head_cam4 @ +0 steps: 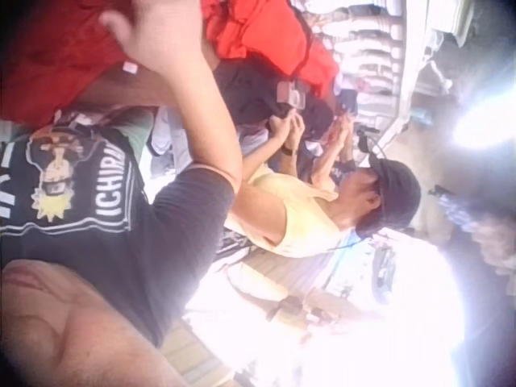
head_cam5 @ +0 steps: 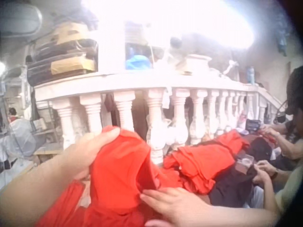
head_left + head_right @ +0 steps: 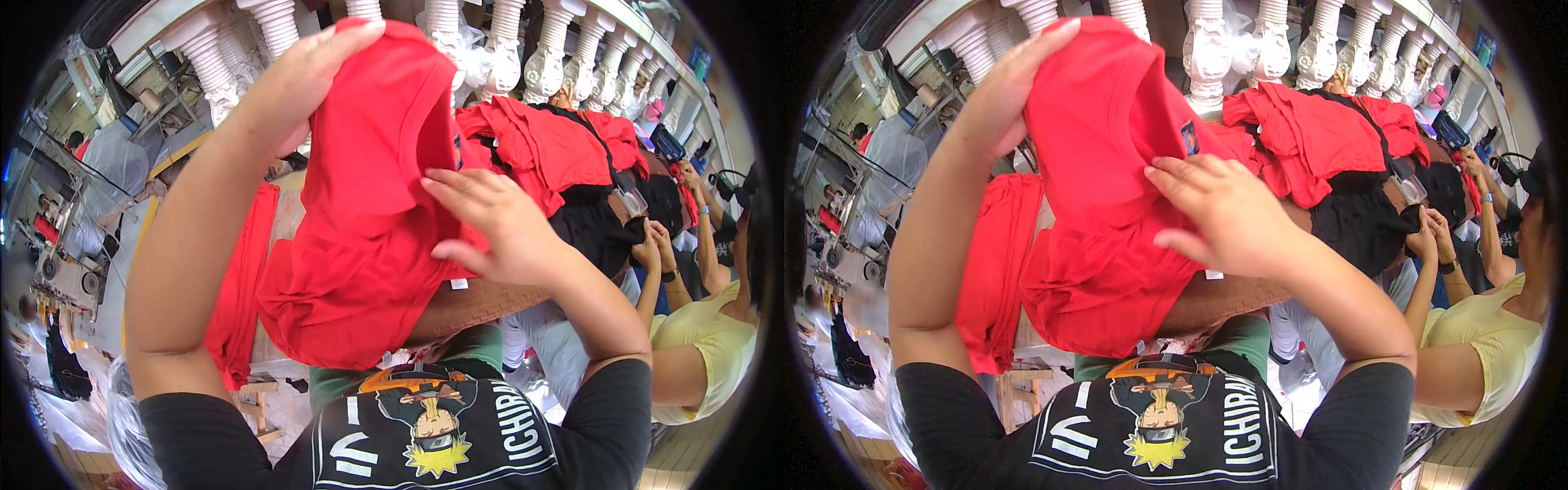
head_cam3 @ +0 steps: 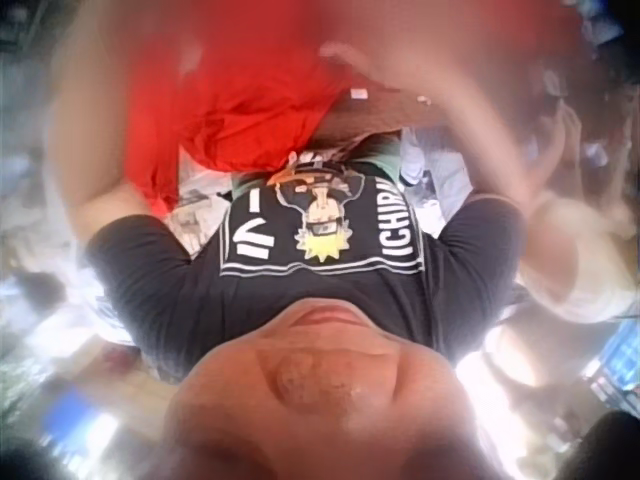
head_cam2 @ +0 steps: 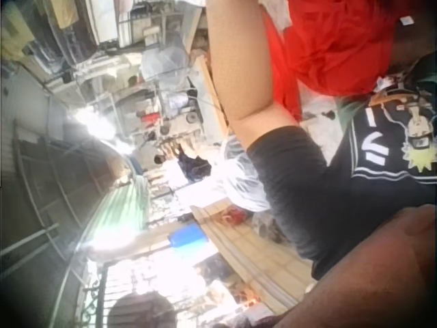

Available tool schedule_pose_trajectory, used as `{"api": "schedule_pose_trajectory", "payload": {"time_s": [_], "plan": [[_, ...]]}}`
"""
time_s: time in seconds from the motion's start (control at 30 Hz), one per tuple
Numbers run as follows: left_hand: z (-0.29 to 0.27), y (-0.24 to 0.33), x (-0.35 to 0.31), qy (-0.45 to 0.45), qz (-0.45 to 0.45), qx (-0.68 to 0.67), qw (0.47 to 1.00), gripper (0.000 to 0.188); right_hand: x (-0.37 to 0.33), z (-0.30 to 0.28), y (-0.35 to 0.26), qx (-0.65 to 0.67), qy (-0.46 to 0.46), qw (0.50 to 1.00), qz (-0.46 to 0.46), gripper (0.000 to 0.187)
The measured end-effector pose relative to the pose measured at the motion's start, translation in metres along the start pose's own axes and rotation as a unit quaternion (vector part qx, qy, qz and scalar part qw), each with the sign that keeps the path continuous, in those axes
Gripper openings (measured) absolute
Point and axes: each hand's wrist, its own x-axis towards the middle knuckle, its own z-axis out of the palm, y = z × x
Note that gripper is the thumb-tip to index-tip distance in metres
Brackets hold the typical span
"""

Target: The person uses small shears to trim loose threads from the collars and seams of red and black shirts at a workstation.

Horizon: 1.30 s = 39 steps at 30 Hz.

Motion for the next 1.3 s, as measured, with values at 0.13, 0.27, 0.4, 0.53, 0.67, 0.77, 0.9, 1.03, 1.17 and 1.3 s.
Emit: {"api": "schedule_pose_trajectory", "payload": {"time_s": [0.13, 0.27, 0.4, 0.53, 0.67, 0.77, 0.9, 1.03, 1.17, 1.3], "plan": [[-0.004, 0.048, 0.002, 0.057, 0.161, 0.038, 0.985, 0.032, -0.005, -0.015, 0.012, -0.280, -0.249, 0.927, 0.037, 0.078], [-0.059, 0.082, -0.017, 0.225, 0.183, 0.091, 0.953, 0.034, -0.006, -0.115, 0.015, -0.139, -0.148, 0.979, 0.029, 0.041], [-0.143, 0.118, -0.057, 0.291, 0.178, 0.161, 0.926, 0.037, -0.015, -0.191, 0.016, -0.040, 0.095, 0.994, -0.039, 0.029], [-0.139, 0.046, -0.053, 0.175, 0.131, 0.099, 0.971, 0.035, -0.030, -0.180, 0.031, -0.058, 0.046, 0.997, -0.018, 0.028], [-0.208, -0.013, -0.011, 0.246, 0.105, 0.141, 0.953, 0.043, 0.049, -0.086, 0.116, -0.011, 0.178, 0.981, 0.071, 0.028], [-0.226, -0.105, -0.031, 0.253, -0.193, 0.075, 0.945, 0.072, 0.052, -0.043, 0.143, -0.306, 0.190, 0.928, -0.096, 0.038], [-0.216, -0.197, -0.137, 0.210, -0.371, 0.047, 0.903, 0.114, -0.017, -0.003, 0.134, 0.062, 0.141, 0.966, 0.209, 0.031], [-0.174, -0.241, -0.177, 0.180, -0.357, 0.024, 0.916, 0.089, -0.080, 0.056, 0.121, 0.325, 0.039, 0.854, 0.403, 0.046], [-0.140, -0.239, -0.186, 0.285, -0.393, 0.149, 0.861, 0.059, -0.069, 0.082, 0.083, 0.301, -0.109, 0.850, 0.419, 0.055], [-0.144, -0.260, -0.190, 0.313, -0.350, 0.117, 0.875, 0.045, -0.064, 0.098, 0.070, 0.257, -0.209, 0.836, 0.438, 0.061]]}}
